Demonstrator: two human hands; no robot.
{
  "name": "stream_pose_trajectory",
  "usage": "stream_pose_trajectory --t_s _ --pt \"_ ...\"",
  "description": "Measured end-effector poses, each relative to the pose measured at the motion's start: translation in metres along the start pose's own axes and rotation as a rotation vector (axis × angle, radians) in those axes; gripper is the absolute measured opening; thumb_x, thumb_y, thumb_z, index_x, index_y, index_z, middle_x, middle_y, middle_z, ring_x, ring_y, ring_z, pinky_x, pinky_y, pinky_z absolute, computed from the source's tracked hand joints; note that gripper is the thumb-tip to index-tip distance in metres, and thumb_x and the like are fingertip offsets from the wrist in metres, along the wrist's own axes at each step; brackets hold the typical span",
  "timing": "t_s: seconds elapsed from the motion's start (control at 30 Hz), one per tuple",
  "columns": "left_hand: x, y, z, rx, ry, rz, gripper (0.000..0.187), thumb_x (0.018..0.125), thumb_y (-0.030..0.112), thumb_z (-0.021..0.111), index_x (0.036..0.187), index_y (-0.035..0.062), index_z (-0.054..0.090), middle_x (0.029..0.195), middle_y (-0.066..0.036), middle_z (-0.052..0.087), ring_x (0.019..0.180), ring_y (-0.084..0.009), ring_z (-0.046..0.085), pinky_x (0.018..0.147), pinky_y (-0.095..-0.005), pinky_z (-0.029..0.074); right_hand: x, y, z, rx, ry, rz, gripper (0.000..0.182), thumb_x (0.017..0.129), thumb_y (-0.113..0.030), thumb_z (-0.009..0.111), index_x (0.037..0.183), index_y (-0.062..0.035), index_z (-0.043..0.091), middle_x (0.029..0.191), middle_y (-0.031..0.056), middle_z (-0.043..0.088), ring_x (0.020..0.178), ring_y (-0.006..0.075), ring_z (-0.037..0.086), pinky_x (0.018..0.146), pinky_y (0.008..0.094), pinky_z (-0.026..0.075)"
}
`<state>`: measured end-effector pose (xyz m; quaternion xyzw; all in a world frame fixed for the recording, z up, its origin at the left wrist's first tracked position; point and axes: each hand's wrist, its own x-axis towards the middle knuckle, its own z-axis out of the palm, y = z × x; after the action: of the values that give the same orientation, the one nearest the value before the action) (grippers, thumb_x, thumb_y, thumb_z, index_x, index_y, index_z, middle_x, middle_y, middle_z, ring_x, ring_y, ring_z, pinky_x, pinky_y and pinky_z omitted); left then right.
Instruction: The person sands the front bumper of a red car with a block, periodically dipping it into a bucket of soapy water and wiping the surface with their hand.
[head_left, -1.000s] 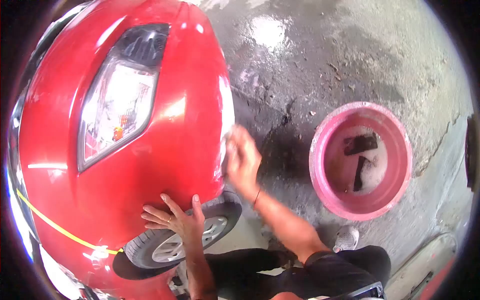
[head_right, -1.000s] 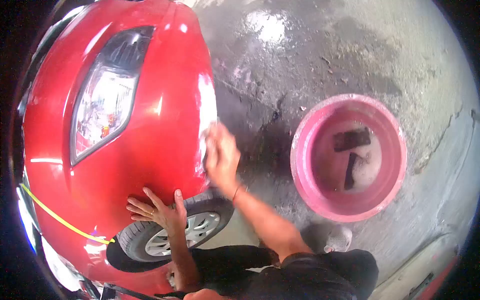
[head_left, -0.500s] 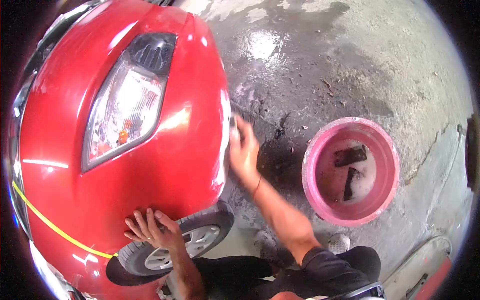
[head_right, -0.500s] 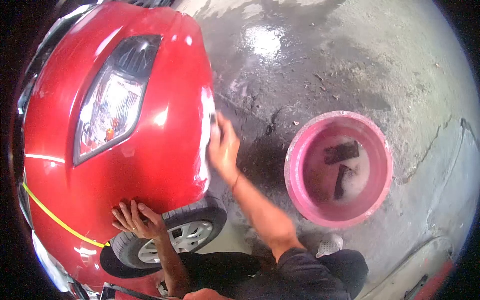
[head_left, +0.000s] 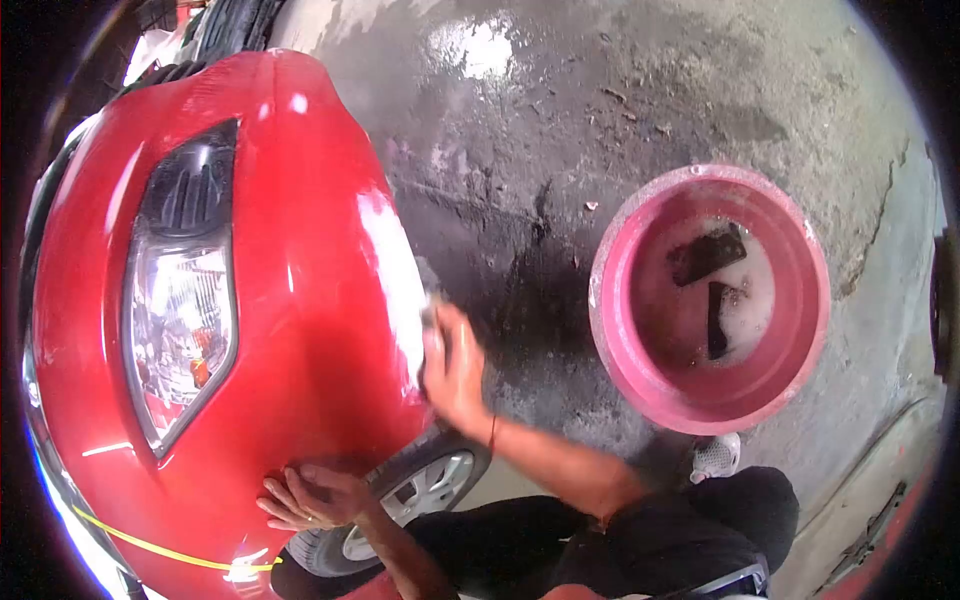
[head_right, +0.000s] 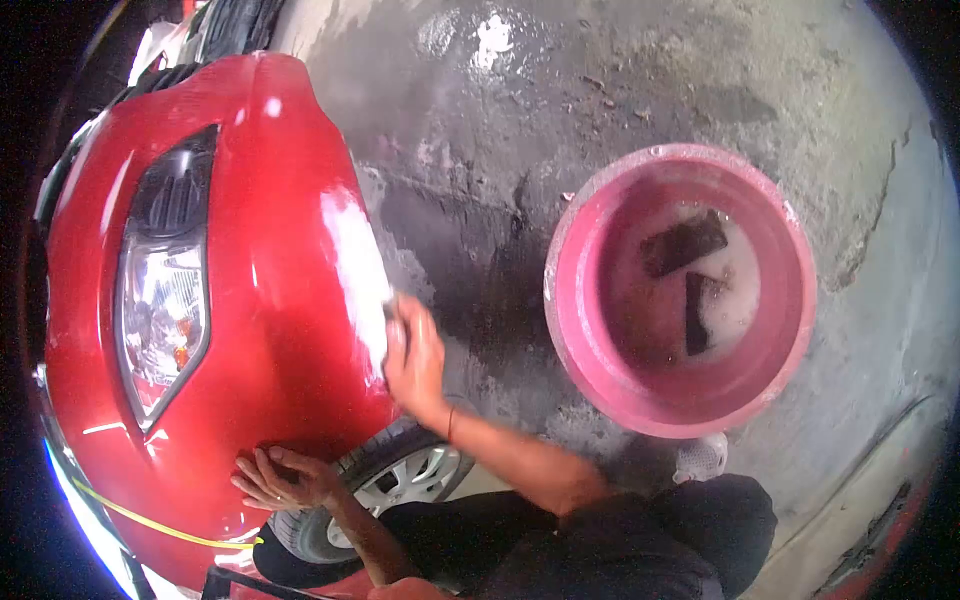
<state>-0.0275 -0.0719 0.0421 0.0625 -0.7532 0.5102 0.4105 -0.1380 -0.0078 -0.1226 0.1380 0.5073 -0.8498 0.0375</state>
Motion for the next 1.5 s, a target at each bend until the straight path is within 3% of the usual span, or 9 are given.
stream_pose_trajectory --t_s 0.3,0.4,0.63,0.73,0.9,1.03,1.2,1.37,1.5 --pt "-0.001 -0.002 0.003 -0.017 0.037 0.024 0.022 0.094 0.014 0.062 0.113 0.0056 0.068 0.132 -0.013 0.064 0.135 -0.0396 0.047 0.116 -0.0575 0.021 0.007 0.003 -0.002 -0.007 -0.011 0.017 0.036 0.098 -0.023 0.052 0.127 -0.0011 0.057 0.121 0.0230 0.066 0.116 0.0368 0.063 0.098 0.0426 0.049" --pt "-0.005 -0.004 0.002 -0.008 0.005 -0.014 0.022 0.094 0.013 0.062 0.113 0.0054 0.069 0.132 -0.013 0.064 0.135 -0.0396 0.047 0.116 -0.0573 0.021 0.090 0.021 0.013 0.118 -0.223 0.252 0.037 0.097 -0.022 0.053 0.126 0.0000 0.058 0.119 0.0257 0.065 0.111 0.0359 0.066 0.093 0.0426 0.050" --pt "-0.002 -0.002 0.002 -0.015 0.021 0.026 0.022 0.094 0.013 0.062 0.114 0.0054 0.069 0.133 -0.014 0.063 0.135 -0.0395 0.047 0.116 -0.0578 0.020 0.038 -0.001 0.001 0.118 -0.012 -0.019 0.034 0.097 -0.022 0.057 0.122 -0.0003 0.063 0.117 0.0194 0.069 0.113 0.0320 0.065 0.098 0.0402 0.049" --pt "-0.003 -0.002 0.000 -0.031 0.032 -0.005 0.022 0.094 0.013 0.061 0.114 0.0061 0.068 0.132 -0.013 0.064 0.134 -0.0402 0.048 0.116 -0.0593 0.020 0.106 0.020 0.020 0.261 -0.223 0.379 0.036 0.095 -0.021 0.061 0.125 -0.0022 0.063 0.115 0.0188 0.070 0.110 0.0270 0.067 0.094 0.0385 0.050" --pt "-0.003 -0.003 0.004 -0.025 0.033 0.007 0.022 0.093 0.012 0.062 0.113 0.0052 0.068 0.133 -0.014 0.063 0.136 -0.0388 0.046 0.117 -0.0579 0.019 0.047 -0.006 0.001 0.095 -0.055 0.056 0.036 0.094 -0.017 0.063 0.125 0.0016 0.064 0.121 0.0190 0.068 0.118 0.0259 0.063 0.099 0.0355 0.048" --pt "-0.008 -0.003 0.006 -0.006 0.049 -0.018 0.022 0.093 0.011 0.062 0.114 0.0048 0.068 0.133 -0.015 0.063 0.137 -0.0381 0.046 0.117 -0.0570 0.019 0.136 0.019 0.029 0.397 -0.282 0.396 0.037 0.095 -0.016 0.063 0.128 0.0021 0.062 0.119 0.0143 0.070 0.106 0.0155 0.063 0.093 0.0306 0.049" --pt "0.000 0.005 0.004 -0.006 0.037 -0.006 0.020 0.094 0.009 0.061 0.112 0.0052 0.068 0.133 -0.015 0.063 0.137 -0.0375 0.046 0.117 -0.0569 0.019 0.063 0.011 0.014 0.284 -0.099 0.094 0.037 0.095 -0.013 0.063 0.129 0.0019 0.061 0.118 0.0150 0.070 0.114 0.0193 0.063 0.097 0.0300 0.048" --pt "-0.006 0.001 0.005 -0.006 0.031 -0.024 0.019 0.095 0.011 0.061 0.112 0.0053 0.068 0.133 -0.015 0.063 0.136 -0.0390 0.046 0.118 -0.0574 0.018 0.134 -0.003 0.026 0.244 -0.253 0.345 0.036 0.096 -0.018 0.060 0.127 0.0022 0.062 0.120 0.0184 0.069 0.115 0.0217 0.064 0.099 0.0338 0.047" --pt "0.000 0.005 0.003 -0.011 0.031 -0.013 0.019 0.095 0.012 0.061 0.112 0.0059 0.068 0.132 -0.014 0.063 0.135 -0.0390 0.047 0.117 -0.0584 0.019 0.063 -0.015 0.013 0.018 -0.021 -0.045 0.039 0.096 -0.024 0.058 0.125 0.0011 0.064 0.114 0.0199 0.071 0.113 0.0297 0.066 0.096 0.0381 0.050"
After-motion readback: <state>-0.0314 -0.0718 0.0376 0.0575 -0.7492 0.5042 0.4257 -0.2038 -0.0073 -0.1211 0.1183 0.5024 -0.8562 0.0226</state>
